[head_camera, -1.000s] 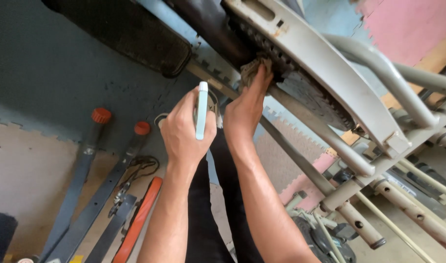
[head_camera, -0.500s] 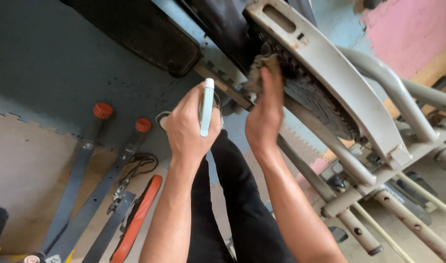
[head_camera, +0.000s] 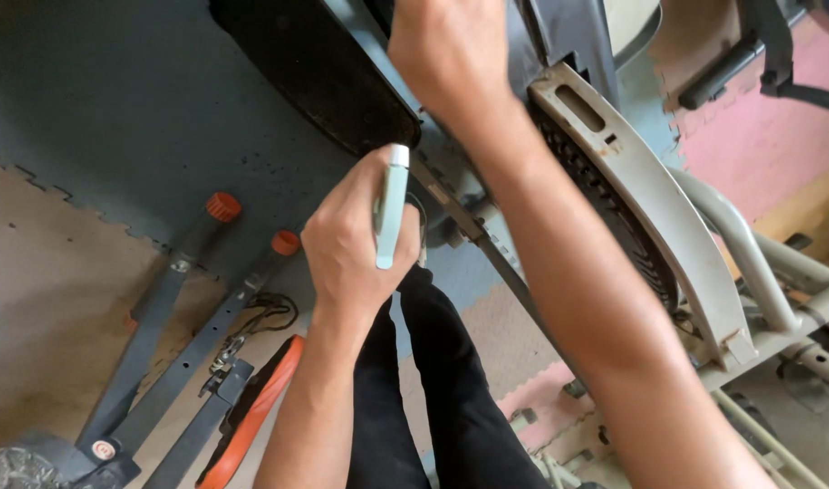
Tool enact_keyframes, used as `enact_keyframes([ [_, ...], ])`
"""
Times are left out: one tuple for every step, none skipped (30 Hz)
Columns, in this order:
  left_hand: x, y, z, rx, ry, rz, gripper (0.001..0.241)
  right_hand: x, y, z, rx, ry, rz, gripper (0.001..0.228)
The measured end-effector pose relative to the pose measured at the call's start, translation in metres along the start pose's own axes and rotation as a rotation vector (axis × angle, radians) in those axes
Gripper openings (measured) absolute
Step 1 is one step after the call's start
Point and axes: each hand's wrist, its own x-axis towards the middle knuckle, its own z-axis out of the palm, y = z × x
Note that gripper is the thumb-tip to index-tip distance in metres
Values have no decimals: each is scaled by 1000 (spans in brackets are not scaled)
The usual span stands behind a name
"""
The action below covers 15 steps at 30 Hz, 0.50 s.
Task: Cleaning an elliptical machine using a spray bottle and a cloth.
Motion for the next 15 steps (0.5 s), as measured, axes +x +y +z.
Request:
enact_keyframes([
  [2, 0, -3, 16, 40, 39, 35, 2, 5, -1, 39, -2, -6, 28],
  [3, -1, -7, 30, 75, 76, 35, 3, 10, -1, 79, -8, -8, 27],
  [3, -2, -8, 29, 80, 73, 35, -11, 18, 14, 75, -10, -13, 27],
  [4, -3, -9, 23, 94, 88, 36, -25, 26, 29, 93, 356, -173, 34],
  [4, -4, -9, 18, 109, 104, 36, -39, 35, 44, 106, 713, -354, 50],
  [4, -4, -10, 17, 114, 103, 36, -50, 45, 67, 104, 713, -360, 50],
  [3, -5, -10, 17, 119, 98, 35, -61, 56, 90, 68, 735, -274, 49],
  [1, -5, -10, 18, 120, 90, 34, -74, 67, 114, 35, 750, -187, 48],
  [0, -3, -11, 17, 123, 86, 34, -79, 71, 124, 33, 747, -191, 48],
  [-1, -1, -12, -7, 86, 13, 33, -85, 76, 135, 25, 738, -186, 50],
  [-1, 1, -13, -31, 47, -59, 33, -92, 81, 145, 17, 728, -180, 52],
  [-5, -2, -13, -34, 52, -61, 33, -78, 77, 139, 13, 727, -185, 52],
  [-9, -6, -13, -31, 64, -20, 32, -65, 71, 133, -71, 792, -219, 52],
  [-13, -10, -13, -28, 80, 24, 31, -51, 66, 127, -157, 861, -255, 53],
  [-15, -13, -14, -31, 87, 24, 31, -41, 50, 100, -161, 863, -262, 53],
])
